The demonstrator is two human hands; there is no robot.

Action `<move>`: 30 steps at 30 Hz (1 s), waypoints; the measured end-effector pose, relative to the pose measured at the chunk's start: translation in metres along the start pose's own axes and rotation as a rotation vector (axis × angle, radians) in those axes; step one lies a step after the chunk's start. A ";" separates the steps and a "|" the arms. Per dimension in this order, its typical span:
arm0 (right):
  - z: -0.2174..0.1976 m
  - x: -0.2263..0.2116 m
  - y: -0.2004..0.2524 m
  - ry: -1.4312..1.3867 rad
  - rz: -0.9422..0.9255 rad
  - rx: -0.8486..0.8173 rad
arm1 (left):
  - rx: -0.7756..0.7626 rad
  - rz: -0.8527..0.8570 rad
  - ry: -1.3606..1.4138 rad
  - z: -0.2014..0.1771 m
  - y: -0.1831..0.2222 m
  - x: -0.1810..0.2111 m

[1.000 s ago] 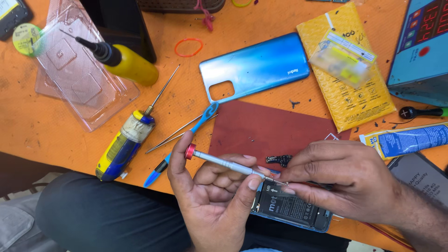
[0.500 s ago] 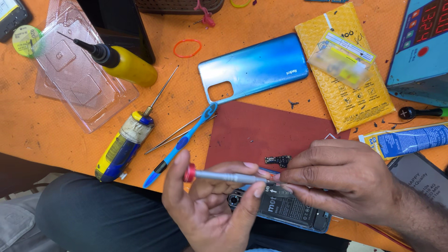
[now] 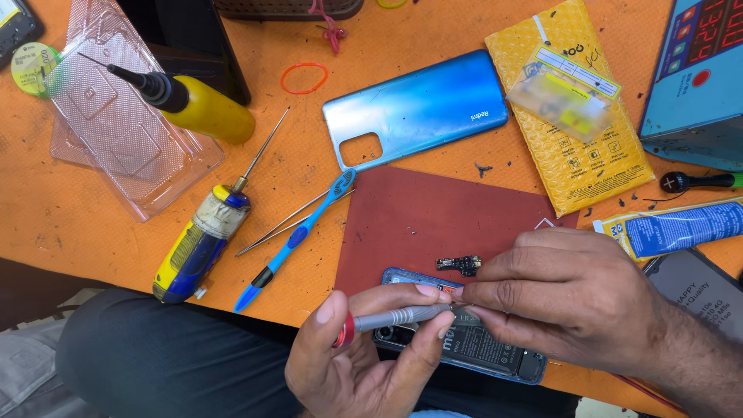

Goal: The person repairs a mobile phone by hand and using a screwdriver. They insert a battery, connect a charging cable, and secure the internal components with small screws.

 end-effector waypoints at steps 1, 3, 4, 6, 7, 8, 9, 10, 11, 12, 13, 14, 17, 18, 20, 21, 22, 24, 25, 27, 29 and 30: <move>0.000 0.000 0.000 0.003 0.000 -0.002 | -0.012 0.017 -0.008 0.001 -0.001 0.000; 0.000 0.000 -0.001 0.009 -0.002 -0.008 | -0.035 0.053 -0.023 0.001 -0.002 0.000; 0.000 0.000 -0.001 0.012 -0.004 -0.007 | -0.046 0.050 -0.019 0.001 -0.002 -0.001; 0.000 0.000 -0.001 0.017 -0.008 -0.006 | -0.068 0.042 -0.011 0.001 -0.003 -0.003; 0.000 0.000 -0.001 0.021 -0.014 -0.005 | -0.078 0.043 -0.022 0.000 -0.003 -0.003; 0.000 0.000 -0.002 0.025 -0.020 -0.003 | -0.087 0.044 -0.033 0.000 -0.003 -0.003; 0.000 0.000 -0.002 0.029 -0.026 -0.001 | -0.097 0.044 -0.044 -0.001 -0.002 -0.003; 0.000 0.000 -0.002 0.028 -0.023 -0.002 | -0.090 0.044 -0.049 -0.001 -0.002 -0.003; 0.000 0.000 -0.002 0.027 -0.020 -0.003 | -0.083 0.043 -0.054 -0.002 -0.001 -0.003; 0.000 0.000 -0.002 0.026 -0.017 -0.005 | -0.076 0.043 -0.058 -0.002 0.000 -0.002; 0.000 0.000 -0.003 0.027 -0.016 -0.006 | -0.075 0.043 -0.065 -0.002 0.001 -0.002; 0.000 0.000 -0.002 0.029 -0.014 -0.007 | -0.074 0.042 -0.071 -0.002 0.002 -0.002; 0.000 0.000 -0.002 0.032 -0.020 -0.001 | -0.036 0.040 -0.069 -0.001 0.005 -0.002; 0.000 0.000 -0.002 0.033 -0.023 0.004 | -0.018 0.039 -0.065 -0.001 0.005 -0.002; -0.001 0.000 -0.002 0.028 -0.028 0.010 | -0.007 0.040 -0.078 -0.001 0.005 -0.002; -0.001 0.000 -0.001 0.026 -0.030 0.013 | -0.001 0.040 -0.084 -0.001 0.005 -0.001; -0.001 0.000 -0.001 0.032 -0.026 0.008 | 0.000 0.029 -0.077 -0.002 0.003 -0.001; -0.001 0.001 -0.001 0.043 -0.019 -0.001 | 0.004 0.007 -0.064 -0.004 0.000 0.001; -0.001 0.000 0.000 0.039 -0.021 -0.002 | 0.038 -0.062 -0.055 -0.007 -0.002 0.001; -0.001 0.000 -0.001 0.030 -0.028 -0.003 | 0.106 -0.199 -0.038 -0.015 -0.005 0.003; 0.000 0.000 -0.001 0.033 -0.037 -0.013 | 0.187 -0.315 0.050 -0.025 -0.010 0.002; 0.000 0.000 -0.001 0.033 -0.042 -0.018 | 0.228 -0.373 0.092 -0.030 -0.012 0.002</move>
Point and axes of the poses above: each hand's wrist, its own y-axis away from the middle knuckle, its own z-axis out of the palm, x = y × z, the point moved 3 cm from there along -y, towards the middle knuckle, and after that the axes turned 5 degrees about y, right-handed, at the moved point
